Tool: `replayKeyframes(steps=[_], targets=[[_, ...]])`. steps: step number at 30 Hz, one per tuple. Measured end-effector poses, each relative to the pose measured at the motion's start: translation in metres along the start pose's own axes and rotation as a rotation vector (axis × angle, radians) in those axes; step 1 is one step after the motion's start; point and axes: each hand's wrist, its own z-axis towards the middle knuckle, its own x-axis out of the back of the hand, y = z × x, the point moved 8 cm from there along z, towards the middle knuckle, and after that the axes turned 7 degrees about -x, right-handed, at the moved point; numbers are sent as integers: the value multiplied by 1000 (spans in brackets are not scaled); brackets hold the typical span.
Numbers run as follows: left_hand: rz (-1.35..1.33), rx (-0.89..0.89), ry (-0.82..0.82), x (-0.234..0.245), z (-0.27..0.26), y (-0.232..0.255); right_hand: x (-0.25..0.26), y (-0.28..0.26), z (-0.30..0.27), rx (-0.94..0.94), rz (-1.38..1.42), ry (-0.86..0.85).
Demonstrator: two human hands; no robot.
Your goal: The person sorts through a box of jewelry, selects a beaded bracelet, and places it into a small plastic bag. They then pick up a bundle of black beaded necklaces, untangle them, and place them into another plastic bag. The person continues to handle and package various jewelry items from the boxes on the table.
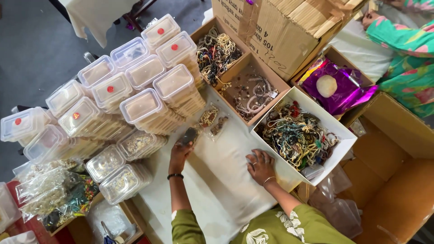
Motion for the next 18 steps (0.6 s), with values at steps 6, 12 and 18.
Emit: replayKeyframes(steps=[6, 12, 18], targets=[[-94, -17, 83, 43, 38, -54, 3, -3, 5, -4, 10, 16], [825, -540, 255, -27, -4, 47, 6, -6, 0, 34, -9, 46], [1377, -616, 656, -52, -139, -20, 5, -9, -4, 62, -2, 58]])
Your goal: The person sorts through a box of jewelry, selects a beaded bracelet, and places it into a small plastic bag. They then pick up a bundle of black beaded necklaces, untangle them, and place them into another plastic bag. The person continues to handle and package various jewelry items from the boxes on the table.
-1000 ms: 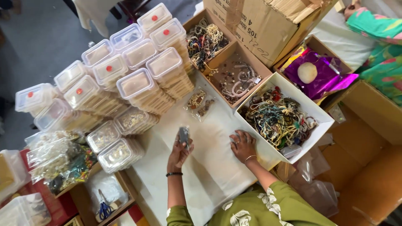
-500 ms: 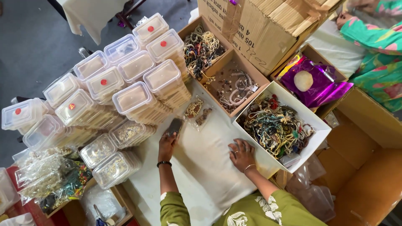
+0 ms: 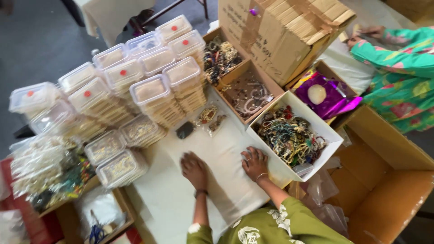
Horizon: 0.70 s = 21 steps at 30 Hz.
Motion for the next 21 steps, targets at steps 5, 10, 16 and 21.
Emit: replayKeyframes(steps=[5, 10, 16, 21], targets=[[70, -217, -193, 68, -121, 43, 2, 1, -3, 20, 9, 45], [45, -185, -199, 98, -146, 44, -3, 6, 39, 111, 74, -146], [54, -159, -144, 102, -145, 38, 67, -30, 137, 287, 273, 55], [96, -136, -139, 65, -121, 35, 12, -14, 195, 164, -215, -27]])
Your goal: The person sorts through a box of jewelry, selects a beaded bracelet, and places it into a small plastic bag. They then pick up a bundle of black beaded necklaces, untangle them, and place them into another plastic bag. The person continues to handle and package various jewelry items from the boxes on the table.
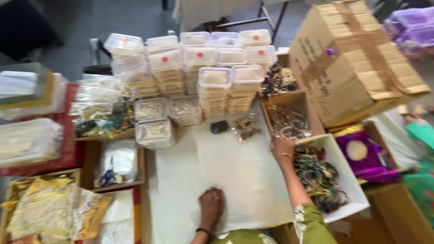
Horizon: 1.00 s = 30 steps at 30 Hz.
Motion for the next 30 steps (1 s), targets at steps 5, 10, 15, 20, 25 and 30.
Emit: replayKeyframes(steps=[5, 10, 15, 20, 25, 30], targets=[[-290, -217, -197, -66, 35, 65, -8, 9, -7, -85, -21, -137], [-318, -126, -203, -63, 64, 93, -23, 21, 32, -230, -7, -393], [-437, -188, -249, -67, 54, 78, -26, 19, 119, -250, 120, -391], [-344, -293, -144, -104, 37, 84, 1, -20, 218, -94, 238, -204], [-363, -271, -238, -149, 31, 76, -203, 28, 304, 123, -23, -210], [-385, -275, -227, -125, 32, 81, -174, 23, 278, -218, -50, -420]])
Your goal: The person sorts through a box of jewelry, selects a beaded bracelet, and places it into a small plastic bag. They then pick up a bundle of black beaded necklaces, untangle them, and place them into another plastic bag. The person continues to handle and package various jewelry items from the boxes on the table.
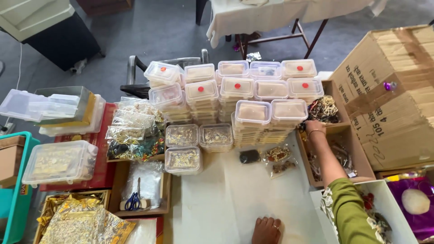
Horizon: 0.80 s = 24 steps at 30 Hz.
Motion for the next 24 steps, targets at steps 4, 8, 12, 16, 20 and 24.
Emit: replayKeyframes(steps=[4, 8, 12, 16, 20, 24], targets=[[31, -9, 78, 20, 1, 5, 24, -8, -19, 149, -137, 103], [-17, -5, 71, 23, 4, 5, 43, -19, -34, 244, -122, 176], [-27, 10, 34, 18, 6, 4, 66, -34, -60, 213, -152, 111], [12, -1, 39, 28, 7, 12, 93, -30, -81, 222, -27, 67], [22, 4, 37, 43, 9, 16, 102, -13, -75, 210, 215, 85], [-8, 32, -11, 48, 13, 19, 132, -14, -82, 226, 305, 136]])
